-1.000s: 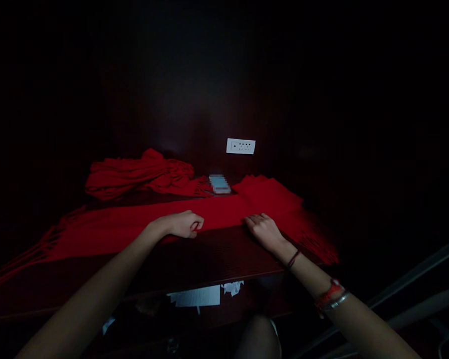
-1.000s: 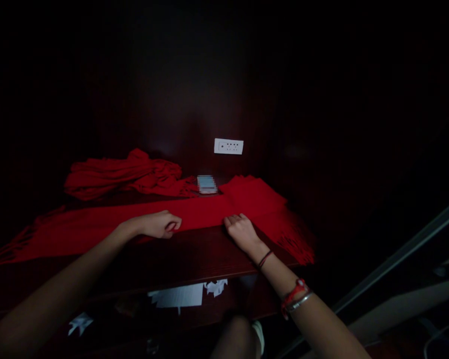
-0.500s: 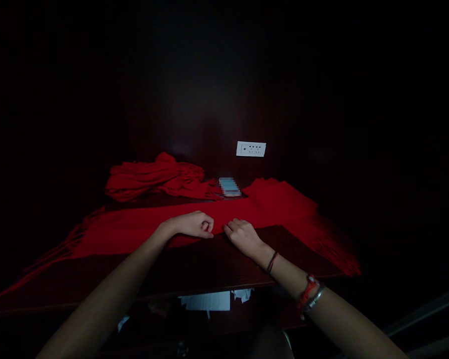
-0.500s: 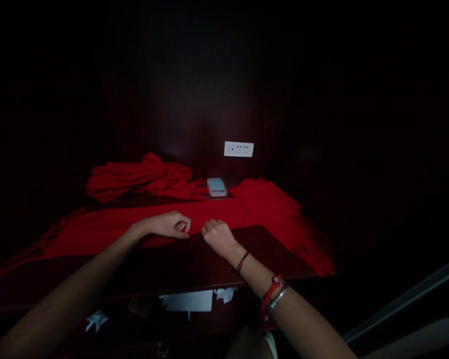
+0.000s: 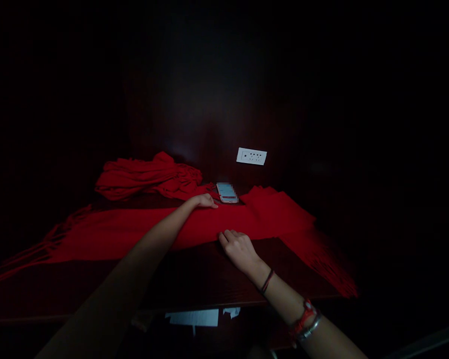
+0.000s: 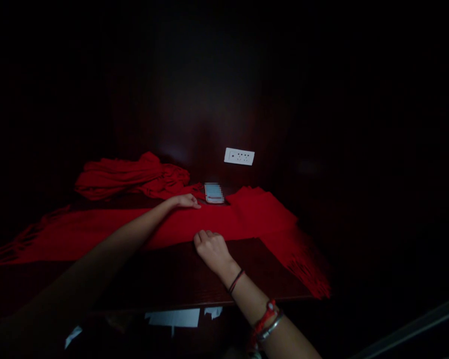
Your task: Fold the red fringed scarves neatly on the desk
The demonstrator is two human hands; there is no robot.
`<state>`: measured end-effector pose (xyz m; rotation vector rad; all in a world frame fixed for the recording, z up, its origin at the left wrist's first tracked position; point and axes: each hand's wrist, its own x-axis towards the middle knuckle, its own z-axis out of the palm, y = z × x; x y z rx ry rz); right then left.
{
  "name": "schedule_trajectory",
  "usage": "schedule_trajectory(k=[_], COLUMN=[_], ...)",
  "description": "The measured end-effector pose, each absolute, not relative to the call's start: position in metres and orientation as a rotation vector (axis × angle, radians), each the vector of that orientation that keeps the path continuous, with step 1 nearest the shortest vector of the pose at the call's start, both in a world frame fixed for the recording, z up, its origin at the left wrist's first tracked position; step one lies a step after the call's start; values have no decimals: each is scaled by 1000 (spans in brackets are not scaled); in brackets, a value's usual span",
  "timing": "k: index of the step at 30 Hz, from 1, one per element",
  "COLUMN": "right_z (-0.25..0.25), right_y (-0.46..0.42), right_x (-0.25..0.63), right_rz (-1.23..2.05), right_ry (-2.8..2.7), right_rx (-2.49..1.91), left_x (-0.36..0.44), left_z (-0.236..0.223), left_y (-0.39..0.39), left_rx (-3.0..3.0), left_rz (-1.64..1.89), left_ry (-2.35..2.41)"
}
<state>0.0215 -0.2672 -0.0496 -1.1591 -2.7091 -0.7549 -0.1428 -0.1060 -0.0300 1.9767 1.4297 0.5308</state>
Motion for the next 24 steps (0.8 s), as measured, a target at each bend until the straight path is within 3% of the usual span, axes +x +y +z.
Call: schedule_trajectory(k=[14, 24], right_z=[-41, 26], right_y=[-269, -248], right_x=[44, 110], right_rz=[-654, -76], right_ry=[-2500, -1850], right_rx=[-1326, -1177], left_x=[-145, -56], left_z=[-2, 62], left_y=[-114, -93], left_rx=[1542, 1570], left_rz=[829, 1075], left_ry=[1084, 842])
